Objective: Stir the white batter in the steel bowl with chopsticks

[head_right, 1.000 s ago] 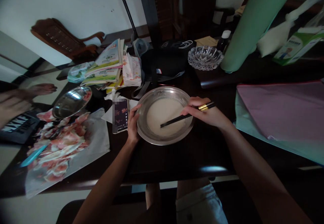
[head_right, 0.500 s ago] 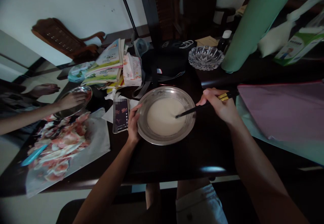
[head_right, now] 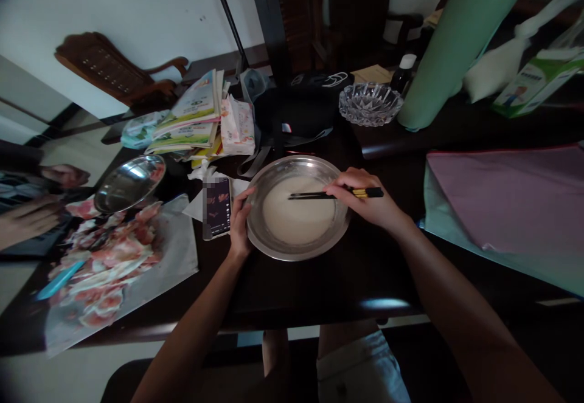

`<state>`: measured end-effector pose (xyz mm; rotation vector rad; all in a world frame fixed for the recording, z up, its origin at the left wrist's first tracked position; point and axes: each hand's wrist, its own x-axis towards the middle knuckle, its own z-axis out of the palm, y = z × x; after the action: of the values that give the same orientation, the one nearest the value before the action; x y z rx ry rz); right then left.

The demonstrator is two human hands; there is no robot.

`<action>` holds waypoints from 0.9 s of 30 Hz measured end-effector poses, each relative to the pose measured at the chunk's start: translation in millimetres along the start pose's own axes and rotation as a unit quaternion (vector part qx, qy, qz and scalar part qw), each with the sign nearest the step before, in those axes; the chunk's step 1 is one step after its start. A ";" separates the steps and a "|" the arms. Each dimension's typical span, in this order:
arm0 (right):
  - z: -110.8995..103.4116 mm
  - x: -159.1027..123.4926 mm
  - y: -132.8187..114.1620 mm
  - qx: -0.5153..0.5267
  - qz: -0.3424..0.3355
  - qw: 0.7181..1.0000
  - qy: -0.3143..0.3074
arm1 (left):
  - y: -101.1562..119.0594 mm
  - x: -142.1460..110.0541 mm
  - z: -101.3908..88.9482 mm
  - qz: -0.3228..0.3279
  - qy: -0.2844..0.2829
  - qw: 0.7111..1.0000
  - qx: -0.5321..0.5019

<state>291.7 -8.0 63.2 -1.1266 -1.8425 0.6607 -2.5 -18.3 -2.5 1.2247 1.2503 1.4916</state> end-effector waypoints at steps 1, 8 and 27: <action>-3.4 -0.3 1.0 -0.001 0.006 1.000 0.022 | -0.6 0.1 0.1 -0.003 -0.001 1.000 -0.004; -30.6 -4.3 0.0 0.107 0.051 0.989 0.092 | -1.8 0.4 -1.7 -0.006 -0.019 1.000 -0.002; -12.5 -0.4 1.4 -0.009 0.005 0.998 0.065 | 0.1 0.3 -1.0 -0.001 -0.011 1.000 0.004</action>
<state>303.2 -7.7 68.1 -1.1652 -1.7374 0.5645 -3.6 -18.2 -2.4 1.2421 1.2422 1.4697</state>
